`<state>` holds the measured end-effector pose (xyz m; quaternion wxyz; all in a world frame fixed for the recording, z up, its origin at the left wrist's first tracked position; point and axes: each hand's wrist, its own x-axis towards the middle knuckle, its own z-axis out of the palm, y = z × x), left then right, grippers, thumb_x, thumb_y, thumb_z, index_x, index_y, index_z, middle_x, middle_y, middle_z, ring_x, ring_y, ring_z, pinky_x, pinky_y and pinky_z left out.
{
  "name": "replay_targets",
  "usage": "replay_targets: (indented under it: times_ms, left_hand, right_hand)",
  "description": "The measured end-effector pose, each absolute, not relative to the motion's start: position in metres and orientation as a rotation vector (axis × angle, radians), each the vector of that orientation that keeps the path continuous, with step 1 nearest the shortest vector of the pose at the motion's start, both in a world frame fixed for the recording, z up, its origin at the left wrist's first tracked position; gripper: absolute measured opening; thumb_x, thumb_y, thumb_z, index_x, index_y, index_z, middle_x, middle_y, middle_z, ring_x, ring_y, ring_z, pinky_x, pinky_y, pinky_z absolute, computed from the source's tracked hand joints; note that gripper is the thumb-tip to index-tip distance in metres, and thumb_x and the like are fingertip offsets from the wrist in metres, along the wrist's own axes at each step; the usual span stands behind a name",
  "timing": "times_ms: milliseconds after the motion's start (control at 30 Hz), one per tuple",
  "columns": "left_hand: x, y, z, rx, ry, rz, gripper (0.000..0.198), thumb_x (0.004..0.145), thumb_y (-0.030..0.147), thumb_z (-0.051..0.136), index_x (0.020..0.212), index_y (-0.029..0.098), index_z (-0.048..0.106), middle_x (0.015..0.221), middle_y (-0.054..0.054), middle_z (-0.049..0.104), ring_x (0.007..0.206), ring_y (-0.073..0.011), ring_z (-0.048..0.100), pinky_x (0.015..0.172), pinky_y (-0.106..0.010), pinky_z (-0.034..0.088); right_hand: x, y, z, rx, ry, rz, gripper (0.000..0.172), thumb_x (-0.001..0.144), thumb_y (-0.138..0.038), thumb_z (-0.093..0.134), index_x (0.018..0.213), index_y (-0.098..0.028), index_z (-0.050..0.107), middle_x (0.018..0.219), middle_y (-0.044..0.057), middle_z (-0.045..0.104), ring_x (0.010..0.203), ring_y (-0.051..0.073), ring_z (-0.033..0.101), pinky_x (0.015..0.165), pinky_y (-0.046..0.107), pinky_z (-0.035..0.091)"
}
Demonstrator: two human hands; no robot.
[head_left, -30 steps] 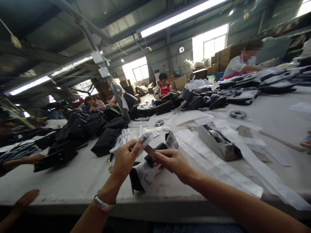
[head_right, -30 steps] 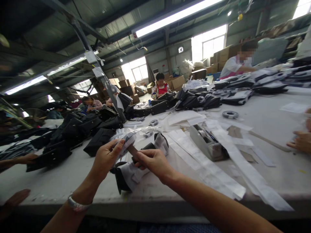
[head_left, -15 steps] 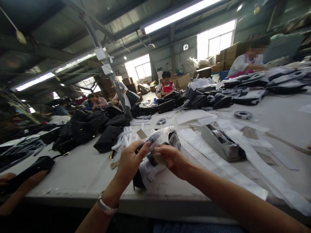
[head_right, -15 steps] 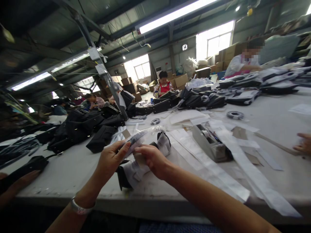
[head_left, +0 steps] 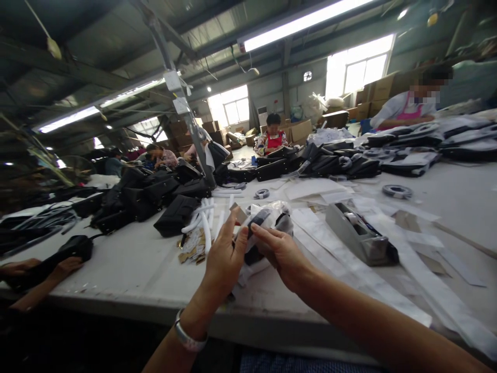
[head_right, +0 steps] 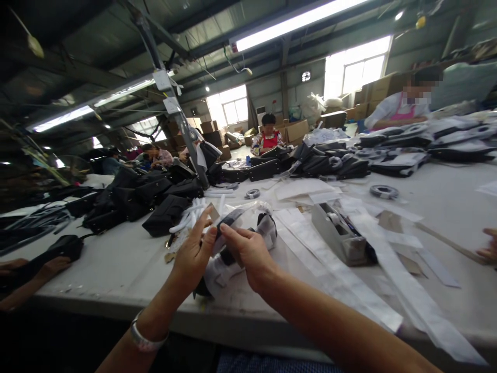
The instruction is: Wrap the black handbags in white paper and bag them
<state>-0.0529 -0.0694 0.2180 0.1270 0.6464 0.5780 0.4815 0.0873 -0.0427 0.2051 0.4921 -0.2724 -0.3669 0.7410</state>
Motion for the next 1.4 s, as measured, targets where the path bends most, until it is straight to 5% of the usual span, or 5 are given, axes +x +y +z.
replay_targets:
  times_ms: [167,367,500,700,1400]
  left_hand:
    - [-0.05,-0.062,0.224,1.253,1.241,1.49,0.096,0.08,0.046,0.073,0.155,0.032,0.013,0.126,-0.009,0.067,0.111,-0.0232,0.066,0.092,-0.034,0.053]
    - [-0.047,-0.067,0.226,1.226,1.151,1.461,0.056,0.075,0.045,0.078,0.123,0.019,0.064,0.117,-0.009,0.073,0.105,-0.0232,0.068,0.087,-0.029,0.056]
    - [-0.047,-0.07,0.223,1.257,1.202,1.52,0.044,0.077,0.044,0.076,0.114,0.021,0.07,0.115,-0.006,0.073,0.106,-0.0228,0.068,0.091,-0.032,0.054]
    - [-0.045,-0.074,0.223,1.317,1.267,1.587,0.039,0.079,0.042,0.074,0.111,0.021,0.071,0.112,-0.004,0.074,0.102,-0.0215,0.068,0.089,-0.029,0.054]
    - [-0.047,-0.099,0.249,2.18,1.735,1.307,0.015,0.091,0.032,0.055,0.085,0.021,0.064,0.077,0.0,0.071,0.074,-0.0177,0.069,0.069,-0.026,0.051]
  right_hand:
    - [0.092,-0.04,0.208,-0.665,-0.92,1.777,0.038,0.067,-0.048,0.084,0.073,-0.014,0.066,0.06,-0.004,0.049,0.052,0.005,0.034,0.048,0.022,0.026]
    - [0.109,-0.037,0.213,-0.602,-1.022,1.928,0.035,0.072,-0.047,0.081,0.077,-0.014,0.07,0.067,0.002,0.063,0.058,0.011,0.055,0.053,0.023,0.042]
    - [0.119,-0.038,0.204,-0.467,-0.911,2.009,0.028,0.079,-0.042,0.073,0.094,-0.019,0.075,0.095,0.006,0.072,0.087,0.02,0.067,0.08,0.031,0.053]
    - [0.115,-0.051,0.192,-0.324,-0.998,1.908,0.027,0.074,-0.026,0.076,0.1,-0.02,0.075,0.107,0.006,0.071,0.107,0.021,0.063,0.103,0.036,0.045]
    - [0.094,-0.052,0.188,-0.694,-1.077,1.471,0.031,0.074,-0.044,0.079,0.075,-0.015,0.07,0.063,-0.001,0.059,0.062,0.013,0.051,0.061,0.027,0.04]
